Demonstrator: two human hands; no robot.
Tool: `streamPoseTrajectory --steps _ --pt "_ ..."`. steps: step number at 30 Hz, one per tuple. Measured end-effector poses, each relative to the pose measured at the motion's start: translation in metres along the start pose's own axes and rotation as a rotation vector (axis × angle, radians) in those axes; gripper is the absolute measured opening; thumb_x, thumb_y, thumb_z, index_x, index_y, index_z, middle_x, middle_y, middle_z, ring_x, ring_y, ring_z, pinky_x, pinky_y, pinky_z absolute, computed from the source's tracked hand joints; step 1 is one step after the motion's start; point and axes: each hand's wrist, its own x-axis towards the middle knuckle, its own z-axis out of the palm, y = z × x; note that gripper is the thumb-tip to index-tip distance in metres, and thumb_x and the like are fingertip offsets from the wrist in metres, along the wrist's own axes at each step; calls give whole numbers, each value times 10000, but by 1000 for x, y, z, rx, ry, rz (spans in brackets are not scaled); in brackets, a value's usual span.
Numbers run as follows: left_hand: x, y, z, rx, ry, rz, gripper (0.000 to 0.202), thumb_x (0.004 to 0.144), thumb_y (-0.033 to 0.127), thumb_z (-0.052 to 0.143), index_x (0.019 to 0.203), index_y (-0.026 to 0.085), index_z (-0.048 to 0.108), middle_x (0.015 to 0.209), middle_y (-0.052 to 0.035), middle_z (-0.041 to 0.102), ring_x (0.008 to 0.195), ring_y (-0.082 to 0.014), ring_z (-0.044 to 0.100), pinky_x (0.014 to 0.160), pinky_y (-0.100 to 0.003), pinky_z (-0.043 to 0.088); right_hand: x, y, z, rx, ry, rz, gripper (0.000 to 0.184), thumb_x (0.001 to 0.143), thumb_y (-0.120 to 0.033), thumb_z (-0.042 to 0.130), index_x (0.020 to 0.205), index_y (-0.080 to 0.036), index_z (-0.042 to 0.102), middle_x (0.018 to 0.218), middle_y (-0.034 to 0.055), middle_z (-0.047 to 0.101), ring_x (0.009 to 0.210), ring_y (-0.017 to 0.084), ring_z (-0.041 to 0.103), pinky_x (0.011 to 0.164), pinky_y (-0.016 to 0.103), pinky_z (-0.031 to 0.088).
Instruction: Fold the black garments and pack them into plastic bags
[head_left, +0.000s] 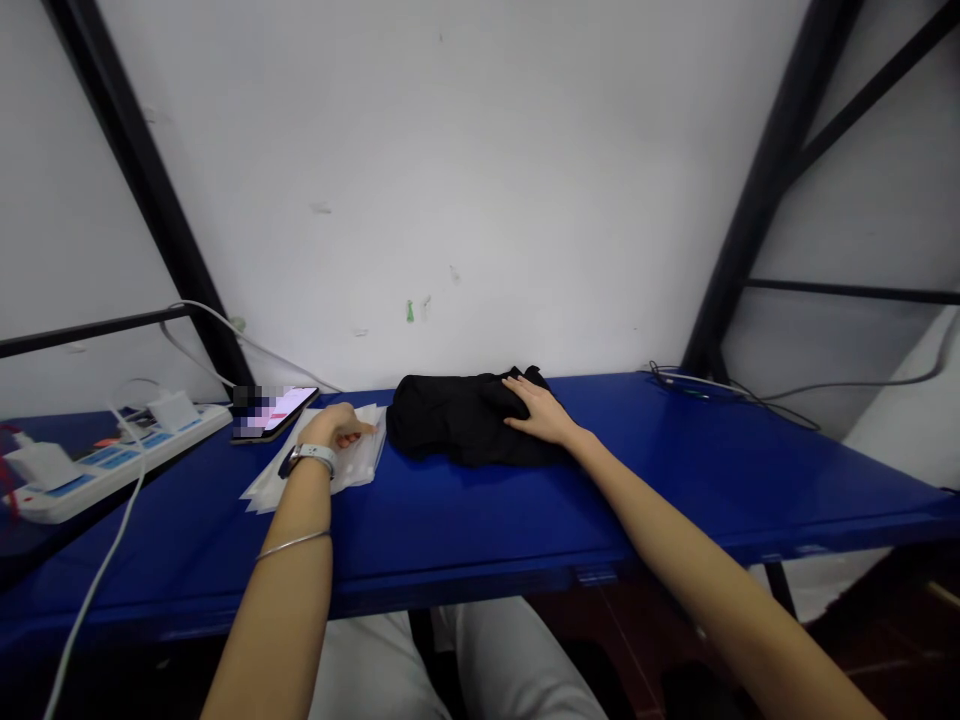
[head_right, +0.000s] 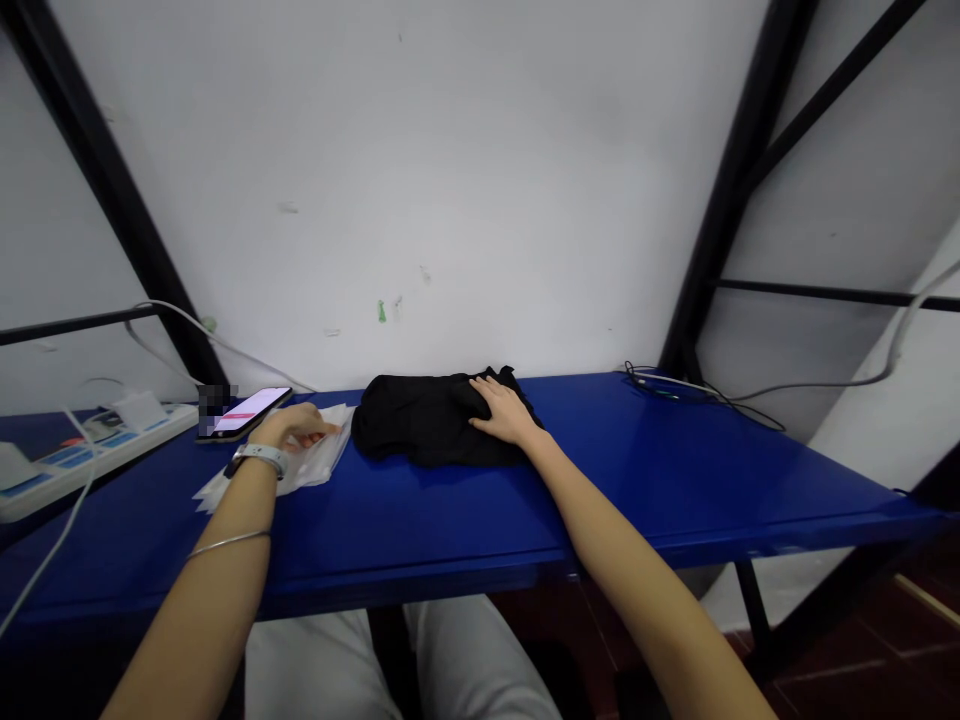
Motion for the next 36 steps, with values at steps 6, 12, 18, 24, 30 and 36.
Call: streamPoseTrajectory --steps 6,12,18,24,30,36 --pt "-4 -1 -2 -53 -50 -29 358 581 372 796 519 166 510 519 -5 550 557 -149 538 578 -272 446 0 10 8 201 0 73 786 762 -328 672 1448 -148 332 1465 158 383 1344 284 375 1120 445 300" --pt "3 -4 -2 -74 -30 -21 174 656 166 659 536 163 533 530 -10 572 553 -157 569 584 -278 466 1 7 9 179 28 119 642 799 -213 614 1397 -100 410 1418 171 446 1305 270 436 1108 402 325" --pt "6 2 -7 94 311 77 183 689 249 551 523 173 554 601 -78 639 640 -216 621 605 -286 429 7 2 12 216 116 254 427 868 -118 463 1293 -128 513 1217 133 629 1139 238 588 984 354 443" --pt "-4 46 19 -137 413 550 285 761 331 462 530 180 534 501 3 539 560 -143 519 573 -246 340 13 -15 12 314 393 608 378 907 -228 372 1219 -136 566 1096 160 671 1069 307 616 926 428 477" --pt "-10 83 70 -240 152 867 299 751 329 478 494 177 459 455 37 441 461 -95 378 496 -242 262 10 -48 22 401 488 411 528 886 -239 386 1406 -151 391 1366 121 515 1286 250 457 1095 444 340" --pt "7 81 89 -253 138 835 226 718 259 479 511 170 474 488 18 480 502 -113 413 512 -249 264 6 -77 34 310 176 -41 608 802 -122 472 1404 -166 408 1446 99 428 1342 198 386 1127 388 305"
